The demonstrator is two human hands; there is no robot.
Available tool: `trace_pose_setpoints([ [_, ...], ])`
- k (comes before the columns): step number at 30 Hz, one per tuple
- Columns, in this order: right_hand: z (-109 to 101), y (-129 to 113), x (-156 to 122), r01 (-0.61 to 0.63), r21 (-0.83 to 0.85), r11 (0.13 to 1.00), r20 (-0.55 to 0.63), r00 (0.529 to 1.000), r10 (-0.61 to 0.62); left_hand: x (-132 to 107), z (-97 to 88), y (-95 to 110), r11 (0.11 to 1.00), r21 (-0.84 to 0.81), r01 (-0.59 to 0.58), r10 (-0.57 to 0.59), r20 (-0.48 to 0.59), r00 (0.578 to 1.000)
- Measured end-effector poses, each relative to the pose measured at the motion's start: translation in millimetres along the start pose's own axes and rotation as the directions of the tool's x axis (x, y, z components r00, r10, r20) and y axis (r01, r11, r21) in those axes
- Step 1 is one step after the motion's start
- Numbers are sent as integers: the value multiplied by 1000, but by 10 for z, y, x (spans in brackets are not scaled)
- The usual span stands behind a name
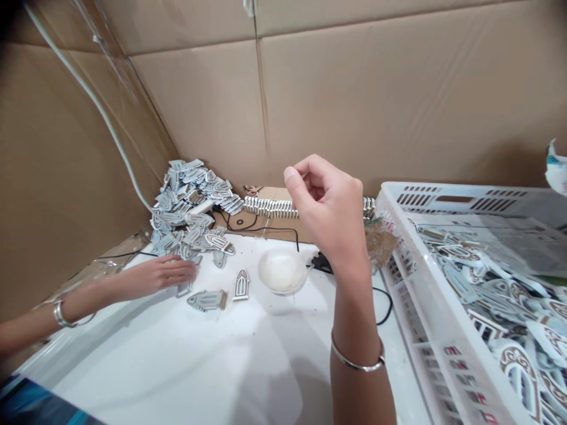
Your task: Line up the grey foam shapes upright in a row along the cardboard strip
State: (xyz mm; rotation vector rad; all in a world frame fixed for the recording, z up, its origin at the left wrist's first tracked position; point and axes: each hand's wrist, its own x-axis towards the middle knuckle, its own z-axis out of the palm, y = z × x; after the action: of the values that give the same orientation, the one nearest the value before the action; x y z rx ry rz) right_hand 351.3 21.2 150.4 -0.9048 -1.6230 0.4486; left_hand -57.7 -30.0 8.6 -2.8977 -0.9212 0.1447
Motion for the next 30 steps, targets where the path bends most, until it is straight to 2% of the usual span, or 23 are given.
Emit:
trace_pose_setpoints([
  [3, -3, -1, 0, 13, 7, 1000, -16, 1000, -13, -61, -18, -29, 998, -46, 32, -30, 28, 999],
  [6, -1, -10, 3, 11, 9, 1000, -5, 1000, -11, -133, -50, -21, 984, -80, 161, -158, 48, 986],
  [9, 14, -14, 6, 6, 9, 1000, 15, 1000, -7, -96, -171, 81, 938, -119, 325, -325, 24, 945],
  [11, 28, -13, 7, 12, 12, 1000, 18, 1000, -12, 18, -304, 219, 905, -164, 393, -396, 15, 918],
  [15, 45, -11, 0, 8, 7, 1000, 26, 1000, -8, 360, -554, 557, 894, -244, 375, -376, 46, 925],
  [18, 39, -18, -5, 1, 8, 1000, 34, 999, -1, 552, -621, 720, 894, -269, 358, -347, 87, 934],
  [24, 34, -22, -1, 12, -5, 1000, 27, 1000, -12, 625, -567, 787, 869, -291, 399, -367, 162, 916],
  [30, 44, -25, -3, 13, -5, 1000, 35, 999, -13, 624, -502, 793, 881, -267, 390, -358, 162, 920],
])
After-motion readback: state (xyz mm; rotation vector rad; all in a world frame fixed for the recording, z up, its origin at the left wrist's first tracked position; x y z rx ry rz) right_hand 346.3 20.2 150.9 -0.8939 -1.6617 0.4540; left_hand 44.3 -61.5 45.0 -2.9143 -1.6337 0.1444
